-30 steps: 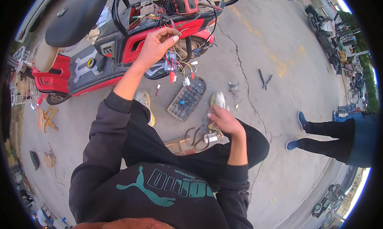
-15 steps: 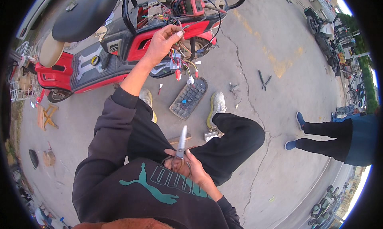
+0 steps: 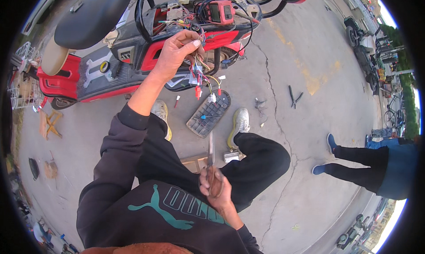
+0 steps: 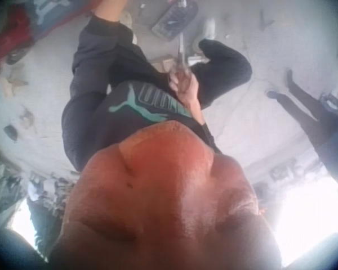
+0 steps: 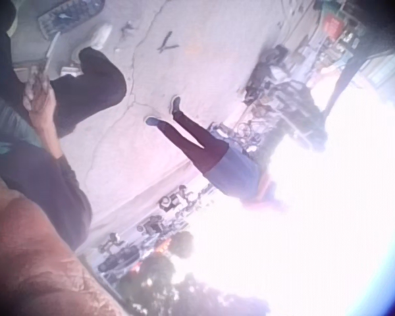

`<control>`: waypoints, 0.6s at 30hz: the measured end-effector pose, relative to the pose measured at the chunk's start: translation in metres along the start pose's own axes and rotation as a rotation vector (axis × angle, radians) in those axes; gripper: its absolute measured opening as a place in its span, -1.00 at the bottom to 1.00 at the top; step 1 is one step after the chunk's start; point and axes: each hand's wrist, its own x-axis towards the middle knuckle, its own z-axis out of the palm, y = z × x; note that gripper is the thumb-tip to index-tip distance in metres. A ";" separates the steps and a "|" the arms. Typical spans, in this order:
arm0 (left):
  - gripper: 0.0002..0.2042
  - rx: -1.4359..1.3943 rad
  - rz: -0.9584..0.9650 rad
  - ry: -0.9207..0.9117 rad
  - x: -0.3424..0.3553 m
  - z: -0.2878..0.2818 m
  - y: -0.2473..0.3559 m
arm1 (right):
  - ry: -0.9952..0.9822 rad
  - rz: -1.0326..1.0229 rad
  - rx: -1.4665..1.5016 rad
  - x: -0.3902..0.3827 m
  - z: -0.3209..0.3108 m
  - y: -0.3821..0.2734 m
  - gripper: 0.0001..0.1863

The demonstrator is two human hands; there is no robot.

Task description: The person repairs the wiring of a red electric scooter by stripping, twisting, and taping wires, and using a multimeter to test connections.

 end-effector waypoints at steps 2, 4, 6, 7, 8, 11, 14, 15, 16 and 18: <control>-0.84 0.064 -0.018 0.002 -0.003 -0.003 0.005 | -0.055 -0.201 -0.175 0.002 0.038 -0.041 -0.44; -0.84 0.089 -0.035 -0.007 -0.002 -0.001 0.004 | -0.334 -0.378 -0.239 0.022 0.050 -0.088 -0.43; -0.86 0.087 -0.024 -0.023 -0.002 0.007 0.009 | -0.137 -0.674 -0.636 0.047 0.067 -0.133 -0.37; -0.85 0.103 -0.019 -0.010 -0.002 0.008 0.010 | -0.071 -0.821 -0.850 0.061 0.089 -0.153 -0.33; -0.84 0.123 -0.016 0.005 -0.004 0.008 0.010 | -0.003 -0.964 -1.063 0.075 0.110 -0.169 -0.30; -0.82 0.115 0.003 0.033 -0.001 0.011 0.010 | 0.011 -1.198 -1.503 0.118 0.146 -0.194 -0.30; -0.80 0.073 0.027 0.051 0.000 0.014 0.004 | 0.052 -1.246 -1.660 0.150 0.145 -0.191 -0.31; -0.81 0.068 0.040 0.043 0.002 0.014 0.004 | 0.102 -1.183 -1.699 0.154 0.145 -0.185 -0.32; -0.81 0.059 0.042 0.038 0.000 0.014 0.003 | 0.155 -1.104 -1.739 0.155 0.144 -0.177 -0.32; -0.83 0.095 0.058 0.034 -0.002 0.013 0.003 | 0.121 -1.198 -1.810 0.162 0.147 -0.169 -0.37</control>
